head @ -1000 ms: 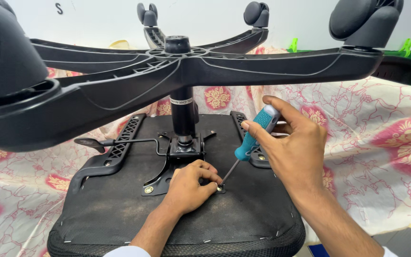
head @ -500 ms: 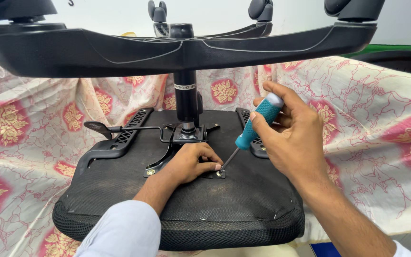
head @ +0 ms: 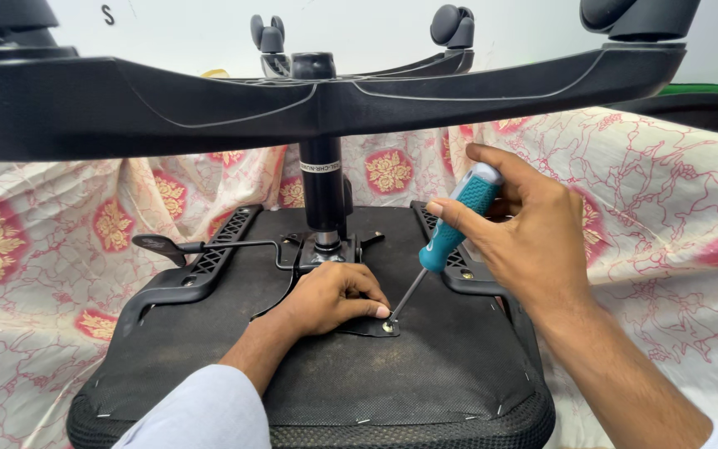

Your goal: The person uses a screwdriver to tighten screws on the underside of an office chair seat, securing the seat to the chair base. The person works methodically on each screw to complete the assembly.

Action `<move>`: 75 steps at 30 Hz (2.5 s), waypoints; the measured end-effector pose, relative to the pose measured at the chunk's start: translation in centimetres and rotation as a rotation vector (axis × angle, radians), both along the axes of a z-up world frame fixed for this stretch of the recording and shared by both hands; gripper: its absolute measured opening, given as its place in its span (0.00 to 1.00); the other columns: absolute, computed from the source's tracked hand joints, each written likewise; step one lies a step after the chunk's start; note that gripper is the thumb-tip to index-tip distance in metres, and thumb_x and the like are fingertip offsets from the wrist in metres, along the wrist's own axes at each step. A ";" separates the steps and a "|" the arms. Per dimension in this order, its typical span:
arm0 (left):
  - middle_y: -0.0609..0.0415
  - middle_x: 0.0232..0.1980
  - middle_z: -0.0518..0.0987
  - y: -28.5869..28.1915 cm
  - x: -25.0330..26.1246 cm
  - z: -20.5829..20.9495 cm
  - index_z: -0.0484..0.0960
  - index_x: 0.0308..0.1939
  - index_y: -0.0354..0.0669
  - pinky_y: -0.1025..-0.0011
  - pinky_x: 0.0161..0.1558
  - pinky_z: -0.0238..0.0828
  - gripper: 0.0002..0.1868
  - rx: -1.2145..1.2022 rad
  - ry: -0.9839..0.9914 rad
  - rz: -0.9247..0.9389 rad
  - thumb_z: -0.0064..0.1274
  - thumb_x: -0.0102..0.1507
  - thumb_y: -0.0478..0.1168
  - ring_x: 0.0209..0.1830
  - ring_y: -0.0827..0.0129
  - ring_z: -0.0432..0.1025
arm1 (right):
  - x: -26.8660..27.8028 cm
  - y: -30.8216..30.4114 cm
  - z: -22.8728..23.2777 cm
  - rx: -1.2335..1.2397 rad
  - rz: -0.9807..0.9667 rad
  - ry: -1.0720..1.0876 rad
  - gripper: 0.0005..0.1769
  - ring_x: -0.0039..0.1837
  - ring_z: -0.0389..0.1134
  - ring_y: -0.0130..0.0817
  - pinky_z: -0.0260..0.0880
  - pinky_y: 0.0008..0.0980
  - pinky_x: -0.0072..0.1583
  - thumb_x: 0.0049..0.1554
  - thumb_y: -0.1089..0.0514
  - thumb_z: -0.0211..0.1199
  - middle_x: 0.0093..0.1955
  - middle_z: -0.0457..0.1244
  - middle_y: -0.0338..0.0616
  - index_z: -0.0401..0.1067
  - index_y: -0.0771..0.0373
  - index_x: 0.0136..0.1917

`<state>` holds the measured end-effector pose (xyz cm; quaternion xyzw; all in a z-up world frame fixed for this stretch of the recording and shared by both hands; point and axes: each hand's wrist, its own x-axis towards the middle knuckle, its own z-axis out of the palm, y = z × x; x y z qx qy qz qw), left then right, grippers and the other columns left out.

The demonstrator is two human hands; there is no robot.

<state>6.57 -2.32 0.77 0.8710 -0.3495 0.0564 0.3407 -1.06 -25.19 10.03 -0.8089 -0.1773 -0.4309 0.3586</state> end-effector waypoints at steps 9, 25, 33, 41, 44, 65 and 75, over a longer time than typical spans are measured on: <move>0.64 0.39 0.85 0.2 0.9 0.0 0.91 0.37 0.51 0.72 0.44 0.75 0.11 0.026 -0.043 -0.031 0.64 0.56 0.49 0.40 0.72 0.81 | -0.4 -1.3 -1.0 0.098 0.104 0.078 0.30 0.41 0.72 0.24 0.74 0.23 0.42 0.54 0.56 0.72 0.39 0.69 0.43 0.71 0.67 0.68; 0.64 0.39 0.86 -0.1 1.3 -0.2 0.92 0.36 0.50 0.73 0.45 0.75 0.09 0.029 0.040 0.011 0.66 0.55 0.46 0.39 0.74 0.81 | 0.3 -3.9 -1.5 0.165 0.493 0.199 0.26 0.55 0.75 0.32 0.80 0.33 0.57 0.53 0.63 0.69 0.55 0.72 0.47 0.69 0.63 0.65; 0.57 0.41 0.83 0.2 2.2 -1.3 0.90 0.39 0.42 0.73 0.45 0.76 0.09 -0.151 0.153 -0.156 0.65 0.59 0.42 0.40 0.73 0.78 | 2.2 -4.2 -1.7 0.506 0.837 0.372 0.20 0.63 0.73 0.42 0.73 0.48 0.63 0.52 0.71 0.61 0.57 0.69 0.50 0.67 0.61 0.58; 0.58 0.41 0.82 0.3 1.7 -1.3 0.90 0.38 0.42 0.74 0.46 0.76 0.09 -0.124 0.123 -0.117 0.64 0.59 0.42 0.41 0.74 0.79 | 3.2 0.1 -1.0 0.819 0.857 0.221 0.13 0.42 0.66 0.31 0.74 0.35 0.48 0.58 0.58 0.67 0.37 0.62 0.41 0.64 0.57 0.37; 0.59 0.41 0.82 0.0 1.5 -1.0 0.90 0.38 0.43 0.74 0.45 0.75 0.09 -0.097 0.115 -0.076 0.64 0.58 0.43 0.40 0.73 0.79 | 3.1 1.5 -0.6 0.884 0.779 0.148 0.17 0.36 0.63 0.29 0.69 0.33 0.42 0.59 0.56 0.67 0.32 0.58 0.38 0.62 0.55 0.33; 0.58 0.40 0.82 0.2 1.6 -1.3 0.90 0.38 0.42 0.74 0.45 0.75 0.09 -0.105 0.087 -0.113 0.64 0.59 0.43 0.40 0.73 0.78 | 4.2 -2.5 -2.3 0.792 1.116 0.328 0.21 0.34 0.59 0.33 0.66 0.38 0.45 0.67 0.43 0.51 0.28 0.54 0.38 0.60 0.53 0.35; 0.60 0.42 0.83 0.1 0.8 -1.0 0.90 0.39 0.46 0.74 0.47 0.75 0.10 -0.082 0.077 -0.044 0.64 0.59 0.46 0.42 0.74 0.79 | 3.3 3.0 0.3 0.617 0.524 0.058 0.17 0.36 0.69 0.28 0.77 0.29 0.41 0.64 0.48 0.59 0.34 0.64 0.41 0.69 0.60 0.39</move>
